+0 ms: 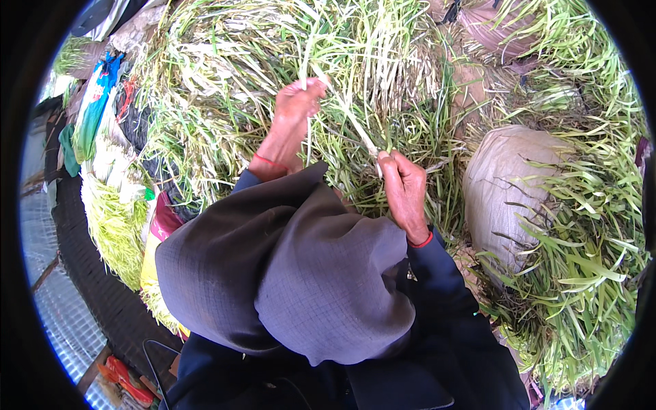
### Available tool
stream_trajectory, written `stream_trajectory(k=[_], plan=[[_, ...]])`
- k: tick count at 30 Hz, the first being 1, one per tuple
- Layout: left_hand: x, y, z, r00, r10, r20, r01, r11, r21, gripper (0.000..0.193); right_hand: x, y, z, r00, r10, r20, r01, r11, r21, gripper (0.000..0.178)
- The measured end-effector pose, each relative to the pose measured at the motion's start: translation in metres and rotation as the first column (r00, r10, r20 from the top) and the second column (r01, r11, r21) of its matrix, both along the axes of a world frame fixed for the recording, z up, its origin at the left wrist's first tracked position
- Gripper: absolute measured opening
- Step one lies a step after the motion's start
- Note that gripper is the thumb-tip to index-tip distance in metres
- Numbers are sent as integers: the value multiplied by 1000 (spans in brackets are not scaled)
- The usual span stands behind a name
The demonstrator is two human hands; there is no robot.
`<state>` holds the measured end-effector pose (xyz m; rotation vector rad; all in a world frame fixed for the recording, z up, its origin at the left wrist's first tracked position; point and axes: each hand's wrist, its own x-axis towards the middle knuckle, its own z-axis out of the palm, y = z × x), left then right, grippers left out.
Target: The person sits cross-legged and repeatedly picks up handfuls of long green grass, separates individual strands by hand, and places the sorted grass into a nearby sack. The person continues this process throughout the clip.
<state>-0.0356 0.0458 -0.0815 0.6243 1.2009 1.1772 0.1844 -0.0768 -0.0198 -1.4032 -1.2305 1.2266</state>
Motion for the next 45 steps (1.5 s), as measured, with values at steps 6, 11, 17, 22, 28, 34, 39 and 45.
stream_trajectory(k=[6, 11, 17, 22, 28, 34, 39, 45], plan=[[-55, 36, 20, 985, 157, -74, -157, 988, 3, 4, 33, -39, -10, 996, 25, 84, -23, 999, -33, 24], [-84, 51, 35, 987, 145, -63, -130, 972, 196, 13, 78, -54, -40, 963, 68, 262, -41, 994, -105, 25], [-52, 28, 46, 994, -103, -42, 106, 992, 73, 14, 96, -48, -22, 719, -57, 693, -22, 994, 104, 21], [-18, 2, 59, 948, -315, -48, 317, 947, 46, 15, 88, -22, 21, 539, -308, 784, -50, 917, 395, 21], [11, -17, 70, 876, -467, -118, 471, 882, 7, 16, 39, 16, 26, 926, 31, 377, -119, 970, 210, 20], [21, -28, 75, 783, -575, -239, 566, 817, -110, 15, -5, 59, 6, 968, 146, 203, -171, 979, 110, 23], [21, -31, 73, 748, -609, -265, 625, 780, -28, 14, -9, 69, -8, 959, 196, 206, -226, 965, 132, 21], [15, -30, 65, 714, -645, -273, 663, 748, -33, 16, -7, 69, -13, 946, 256, 196, -286, 948, 141, 19]])
